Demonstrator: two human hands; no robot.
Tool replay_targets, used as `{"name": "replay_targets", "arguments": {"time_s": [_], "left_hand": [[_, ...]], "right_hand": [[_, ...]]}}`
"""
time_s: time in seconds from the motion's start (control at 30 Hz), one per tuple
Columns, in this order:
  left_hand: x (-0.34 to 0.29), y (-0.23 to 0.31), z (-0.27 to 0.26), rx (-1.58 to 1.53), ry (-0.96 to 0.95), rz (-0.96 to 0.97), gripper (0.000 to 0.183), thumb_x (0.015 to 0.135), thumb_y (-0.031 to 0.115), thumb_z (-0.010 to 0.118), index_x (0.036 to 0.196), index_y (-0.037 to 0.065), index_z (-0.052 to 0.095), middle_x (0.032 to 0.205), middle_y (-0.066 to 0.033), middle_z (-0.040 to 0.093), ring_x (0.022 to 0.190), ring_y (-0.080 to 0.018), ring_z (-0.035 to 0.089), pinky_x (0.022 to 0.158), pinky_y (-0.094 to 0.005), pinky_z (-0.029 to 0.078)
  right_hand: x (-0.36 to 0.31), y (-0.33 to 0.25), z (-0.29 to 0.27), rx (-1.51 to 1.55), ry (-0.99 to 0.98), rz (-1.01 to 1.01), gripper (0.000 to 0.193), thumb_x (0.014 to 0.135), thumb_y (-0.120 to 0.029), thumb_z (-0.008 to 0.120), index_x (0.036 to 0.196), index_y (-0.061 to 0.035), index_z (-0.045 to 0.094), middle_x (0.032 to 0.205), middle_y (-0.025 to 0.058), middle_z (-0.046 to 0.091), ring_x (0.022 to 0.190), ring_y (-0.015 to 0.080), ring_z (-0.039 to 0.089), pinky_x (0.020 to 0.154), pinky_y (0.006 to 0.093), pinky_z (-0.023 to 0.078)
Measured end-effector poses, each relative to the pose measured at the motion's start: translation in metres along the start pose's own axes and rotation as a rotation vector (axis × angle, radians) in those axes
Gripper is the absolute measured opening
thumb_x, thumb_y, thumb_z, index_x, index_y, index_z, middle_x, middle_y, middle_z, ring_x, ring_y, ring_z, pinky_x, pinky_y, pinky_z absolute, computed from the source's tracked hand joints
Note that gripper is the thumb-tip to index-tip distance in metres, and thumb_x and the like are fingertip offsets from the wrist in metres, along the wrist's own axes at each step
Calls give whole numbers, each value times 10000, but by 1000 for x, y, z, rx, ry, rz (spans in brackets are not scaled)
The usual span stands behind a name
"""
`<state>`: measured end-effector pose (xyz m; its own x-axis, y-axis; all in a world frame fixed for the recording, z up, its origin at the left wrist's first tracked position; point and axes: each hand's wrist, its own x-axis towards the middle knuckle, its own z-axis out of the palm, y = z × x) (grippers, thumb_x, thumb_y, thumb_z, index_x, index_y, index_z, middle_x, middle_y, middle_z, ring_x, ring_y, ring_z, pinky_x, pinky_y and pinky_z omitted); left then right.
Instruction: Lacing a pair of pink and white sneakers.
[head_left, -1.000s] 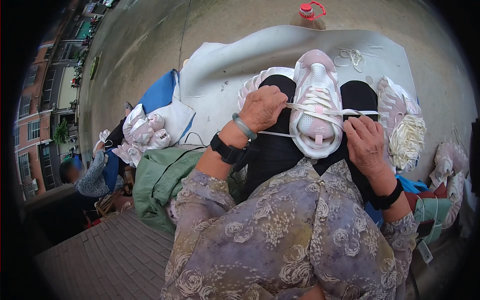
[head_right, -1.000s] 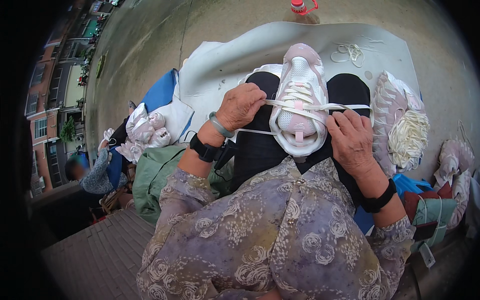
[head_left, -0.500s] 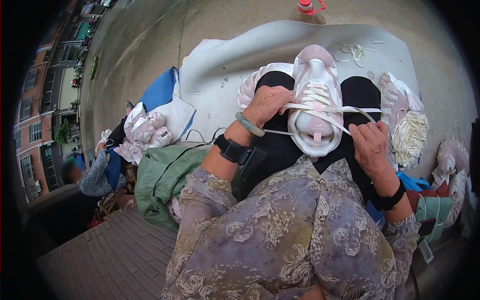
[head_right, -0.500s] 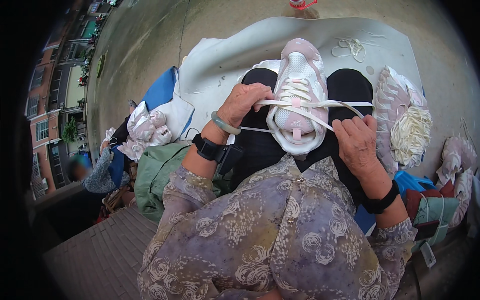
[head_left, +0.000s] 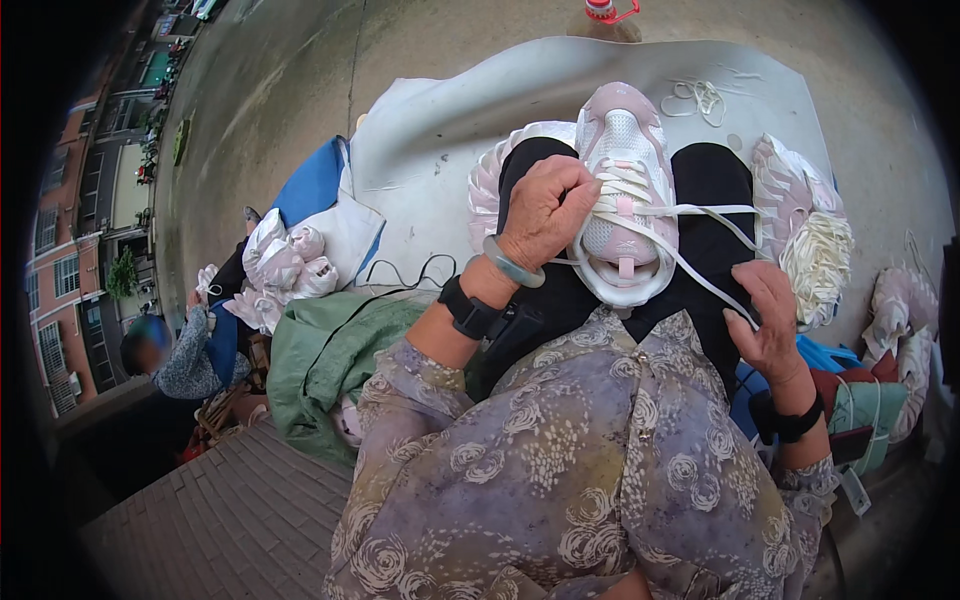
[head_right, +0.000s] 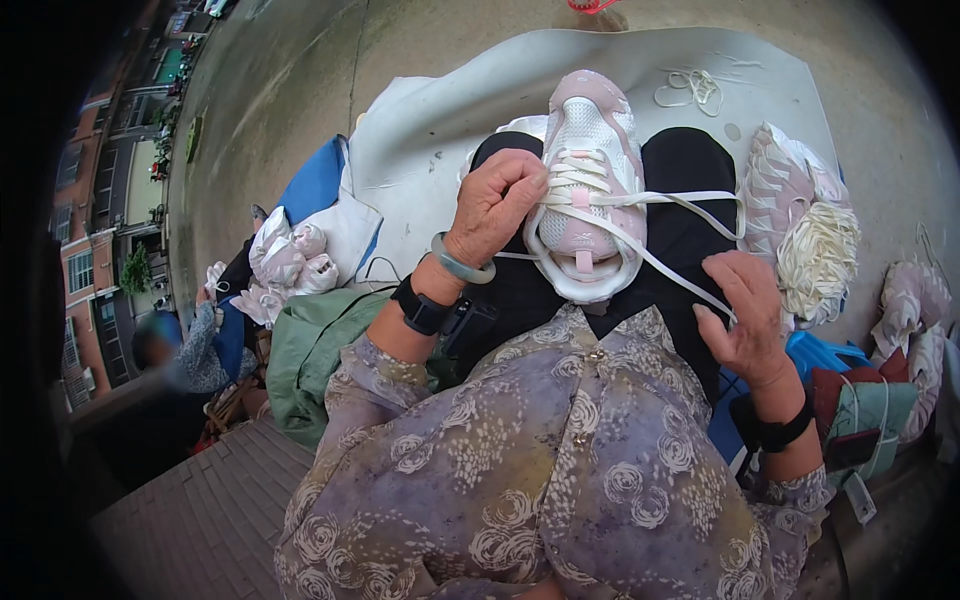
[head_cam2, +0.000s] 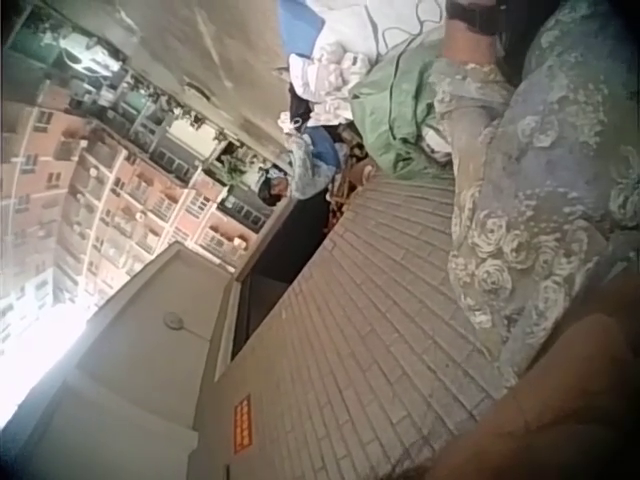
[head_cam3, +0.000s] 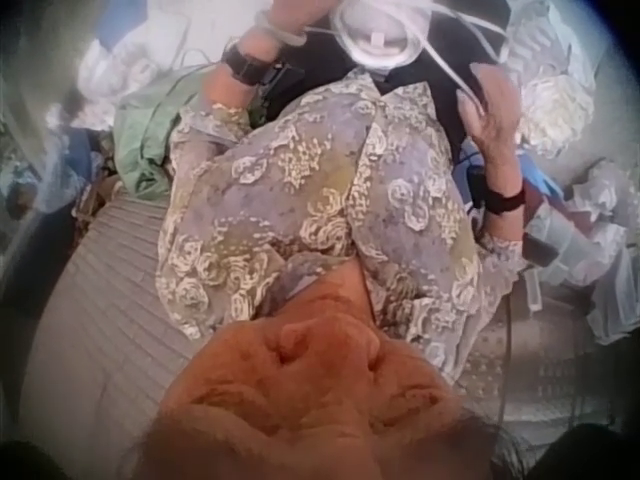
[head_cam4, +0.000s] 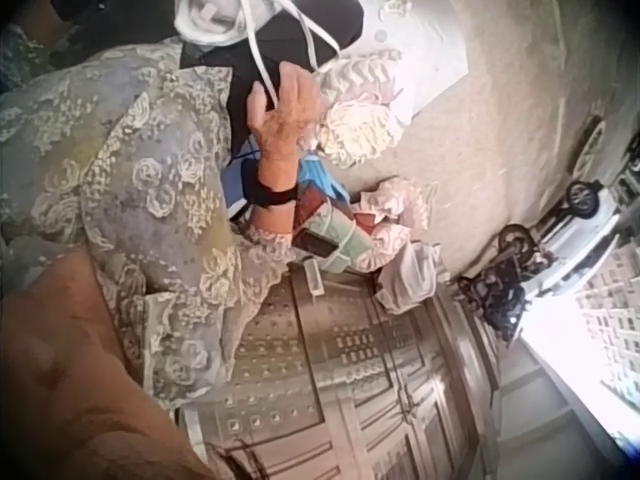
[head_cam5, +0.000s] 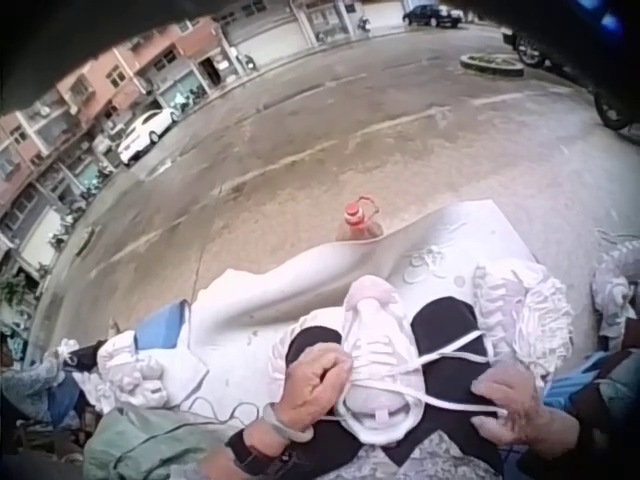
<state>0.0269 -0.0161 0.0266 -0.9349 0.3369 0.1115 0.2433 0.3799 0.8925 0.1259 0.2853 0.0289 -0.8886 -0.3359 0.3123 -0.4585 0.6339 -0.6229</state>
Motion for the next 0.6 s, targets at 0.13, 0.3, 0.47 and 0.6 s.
{"name": "replay_targets", "arguments": {"time_s": [0.13,0.3,0.47,0.6], "left_hand": [[2,17,22,308,-41,277,119,758,164,615,796,54,640,971,-85,589,949,-271,512,821,-374,366],[3,24,42,463,-22,356,104,716,173,627,738,72,641,1022,-74,570,994,-277,487,844,-407,339],[3,23,48,527,7,328,97,654,156,637,701,73,619,1032,-81,560,1001,-293,484,839,-411,343],[2,27,52,536,11,312,105,626,157,646,685,76,615,1047,-85,556,1010,-291,479,835,-409,344]], "right_hand": [[44,-21,30,-3,48,-60,516,616,-213,724,1045,-6,527,980,166,568,895,337,557,793,398,428],[63,-27,65,-58,39,-21,533,643,-211,717,1081,2,501,960,158,565,874,309,568,741,366,457],[57,-19,69,-33,98,-14,486,676,-159,676,1087,24,493,945,176,562,841,317,572,707,370,474],[54,-18,73,17,133,44,395,708,-92,604,1071,29,504,936,184,563,837,332,570,721,377,475]]}}
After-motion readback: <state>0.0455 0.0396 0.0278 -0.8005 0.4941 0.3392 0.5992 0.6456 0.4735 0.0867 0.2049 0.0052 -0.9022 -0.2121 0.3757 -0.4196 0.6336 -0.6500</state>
